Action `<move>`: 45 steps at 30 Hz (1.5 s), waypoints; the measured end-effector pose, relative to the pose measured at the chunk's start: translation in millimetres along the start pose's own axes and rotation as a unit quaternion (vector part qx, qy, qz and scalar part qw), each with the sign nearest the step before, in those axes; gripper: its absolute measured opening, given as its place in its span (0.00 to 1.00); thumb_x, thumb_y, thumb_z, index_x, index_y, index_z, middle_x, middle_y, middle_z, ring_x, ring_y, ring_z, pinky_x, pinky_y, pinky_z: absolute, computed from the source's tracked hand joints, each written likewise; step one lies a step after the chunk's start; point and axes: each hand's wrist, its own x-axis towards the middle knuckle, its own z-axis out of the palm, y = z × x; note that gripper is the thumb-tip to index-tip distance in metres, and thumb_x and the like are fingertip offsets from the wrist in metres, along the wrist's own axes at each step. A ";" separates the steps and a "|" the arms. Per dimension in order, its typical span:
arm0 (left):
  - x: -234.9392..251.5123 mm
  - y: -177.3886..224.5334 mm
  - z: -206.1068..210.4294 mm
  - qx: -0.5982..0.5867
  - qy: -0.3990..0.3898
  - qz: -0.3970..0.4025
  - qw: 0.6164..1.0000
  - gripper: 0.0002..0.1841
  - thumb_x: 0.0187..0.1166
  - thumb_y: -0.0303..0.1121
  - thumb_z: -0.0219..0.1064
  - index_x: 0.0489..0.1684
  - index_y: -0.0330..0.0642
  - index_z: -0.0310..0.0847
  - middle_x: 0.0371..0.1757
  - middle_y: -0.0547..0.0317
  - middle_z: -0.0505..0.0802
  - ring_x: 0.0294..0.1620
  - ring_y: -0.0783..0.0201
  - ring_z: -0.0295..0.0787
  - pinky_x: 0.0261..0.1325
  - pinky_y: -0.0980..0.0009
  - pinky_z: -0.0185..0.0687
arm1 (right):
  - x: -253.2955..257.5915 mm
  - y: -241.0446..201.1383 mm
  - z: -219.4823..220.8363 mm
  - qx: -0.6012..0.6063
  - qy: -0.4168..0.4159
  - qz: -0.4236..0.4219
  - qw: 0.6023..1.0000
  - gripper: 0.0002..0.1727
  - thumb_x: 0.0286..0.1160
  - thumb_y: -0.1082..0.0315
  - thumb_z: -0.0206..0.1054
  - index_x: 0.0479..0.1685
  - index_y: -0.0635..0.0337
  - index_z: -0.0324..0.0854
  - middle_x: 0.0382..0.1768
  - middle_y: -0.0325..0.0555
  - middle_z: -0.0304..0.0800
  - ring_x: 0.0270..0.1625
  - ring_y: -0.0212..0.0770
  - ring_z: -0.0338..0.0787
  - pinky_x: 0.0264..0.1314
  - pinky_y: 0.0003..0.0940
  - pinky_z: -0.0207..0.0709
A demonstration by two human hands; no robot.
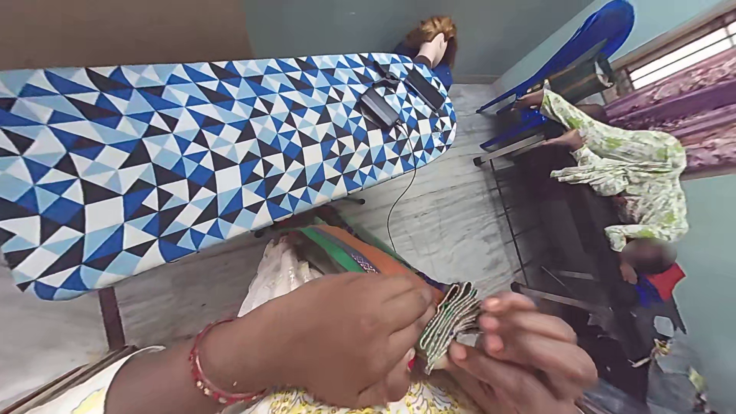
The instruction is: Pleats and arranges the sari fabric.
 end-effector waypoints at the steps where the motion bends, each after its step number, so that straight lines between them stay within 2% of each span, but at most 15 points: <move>1: 0.5 1.0 -0.3 0.006 0.000 0.003 1.000 0.25 0.91 0.39 0.40 0.52 0.29 0.83 0.56 0.39 0.91 0.56 0.50 0.90 0.57 0.64 0.84 | -0.4 -0.7 -2.5 -0.022 0.005 -0.002 1.000 0.06 0.73 0.66 0.74 0.42 0.49 0.81 0.51 0.33 0.76 0.66 0.28 0.76 0.83 0.28 0.62; 3: 2.4 2.5 -1.4 0.018 0.004 0.012 1.000 0.24 0.91 0.38 0.41 0.48 0.31 0.84 0.55 0.39 0.92 0.55 0.50 0.91 0.56 0.64 0.85 | 0.4 -2.6 -6.6 -0.071 0.021 -0.010 0.997 0.08 0.72 0.61 0.75 0.41 0.47 0.80 0.48 0.32 0.75 0.63 0.28 0.77 0.85 0.30 0.58; 6: 2.1 3.9 -3.7 0.018 -0.005 0.011 1.000 0.24 0.92 0.39 0.41 0.48 0.31 0.84 0.55 0.40 0.92 0.55 0.50 0.91 0.56 0.65 0.84 | -0.6 -6.0 -4.0 -0.110 0.065 -0.002 0.992 0.13 0.68 0.55 0.79 0.38 0.45 0.78 0.47 0.31 0.74 0.61 0.25 0.77 0.84 0.29 0.60; 9: 2.3 4.8 -5.2 0.026 -0.010 0.013 1.000 0.24 0.91 0.39 0.41 0.50 0.31 0.84 0.56 0.41 0.91 0.56 0.50 0.90 0.55 0.65 0.84 | -3.3 -6.3 -2.9 -0.098 0.092 0.005 0.991 0.15 0.65 0.54 0.81 0.37 0.45 0.78 0.48 0.30 0.76 0.61 0.25 0.78 0.83 0.30 0.62; 12: 2.9 5.1 -5.6 0.024 -0.007 0.013 1.000 0.24 0.92 0.39 0.41 0.48 0.32 0.83 0.55 0.41 0.91 0.55 0.50 0.90 0.53 0.65 0.85 | -2.9 -5.7 -3.9 -0.099 0.082 0.014 0.992 0.18 0.64 0.51 0.81 0.43 0.43 0.79 0.50 0.27 0.76 0.64 0.23 0.77 0.83 0.29 0.61; 15: 4.1 4.7 -6.8 0.012 -0.010 0.010 1.000 0.24 0.91 0.40 0.42 0.50 0.30 0.83 0.54 0.40 0.91 0.53 0.49 0.90 0.50 0.64 0.85 | -2.0 -5.8 -4.2 -0.129 0.050 0.020 0.990 0.19 0.69 0.49 0.77 0.54 0.40 0.79 0.53 0.27 0.72 0.65 0.22 0.74 0.83 0.26 0.57; 19: 4.4 4.4 -9.1 0.004 -0.019 0.007 1.000 0.24 0.90 0.39 0.44 0.50 0.29 0.83 0.52 0.41 0.91 0.51 0.50 0.90 0.47 0.64 0.84 | 6.1 -5.4 -2.4 -0.116 -0.014 0.016 0.993 0.11 0.81 0.58 0.66 0.58 0.41 0.81 0.54 0.28 0.75 0.65 0.24 0.74 0.83 0.27 0.52; 22: 4.8 4.0 -10.0 0.004 -0.026 0.003 1.000 0.22 0.90 0.42 0.45 0.46 0.32 0.82 0.48 0.44 0.90 0.48 0.51 0.89 0.43 0.65 0.83 | 9.7 -4.2 -1.4 -0.051 -0.048 0.014 0.997 0.11 0.79 0.62 0.69 0.57 0.42 0.83 0.58 0.27 0.81 0.69 0.26 0.75 0.86 0.31 0.51; 26: 5.5 3.2 -10.3 0.003 -0.029 0.004 1.000 0.23 0.90 0.41 0.44 0.46 0.31 0.82 0.49 0.43 0.90 0.47 0.51 0.89 0.41 0.64 0.82 | 13.3 -2.6 -2.4 -0.023 -0.068 0.007 0.997 0.08 0.80 0.65 0.68 0.54 0.44 0.84 0.56 0.27 0.82 0.70 0.27 0.75 0.88 0.32 0.51; 28: 5.6 2.6 -9.1 -0.022 -0.026 -0.003 0.999 0.25 0.89 0.42 0.45 0.50 0.29 0.84 0.52 0.41 0.91 0.50 0.50 0.90 0.45 0.64 0.84 | 12.6 -1.7 -3.2 -0.017 -0.064 0.003 0.998 0.08 0.80 0.66 0.68 0.53 0.45 0.85 0.56 0.27 0.82 0.70 0.27 0.75 0.88 0.32 0.52; 32: 3.9 5.6 -4.9 -0.095 -0.007 -0.044 0.995 0.29 0.89 0.45 0.43 0.58 0.26 0.82 0.57 0.38 0.91 0.58 0.49 0.89 0.59 0.64 0.82 | 10.1 0.0 -4.6 -0.010 -0.057 -0.004 0.998 0.09 0.79 0.68 0.69 0.54 0.47 0.85 0.60 0.26 0.83 0.73 0.27 0.74 0.89 0.32 0.53; 41: 1.2 10.3 -2.5 -0.104 0.021 -0.065 0.992 0.28 0.88 0.42 0.43 0.60 0.25 0.82 0.59 0.38 0.91 0.61 0.50 0.88 0.65 0.66 0.80 | 8.5 -1.2 -3.8 -0.013 -0.050 -0.004 0.999 0.12 0.79 0.70 0.69 0.58 0.47 0.85 0.63 0.25 0.82 0.74 0.27 0.74 0.86 0.29 0.56; 45: -0.3 9.0 -2.8 -0.135 0.027 -0.076 0.988 0.28 0.89 0.44 0.44 0.60 0.26 0.82 0.59 0.38 0.90 0.62 0.50 0.87 0.66 0.66 0.80 | 10.3 -1.7 -1.3 -0.014 -0.046 -0.005 0.999 0.11 0.79 0.69 0.69 0.56 0.48 0.85 0.60 0.26 0.82 0.72 0.27 0.74 0.85 0.28 0.56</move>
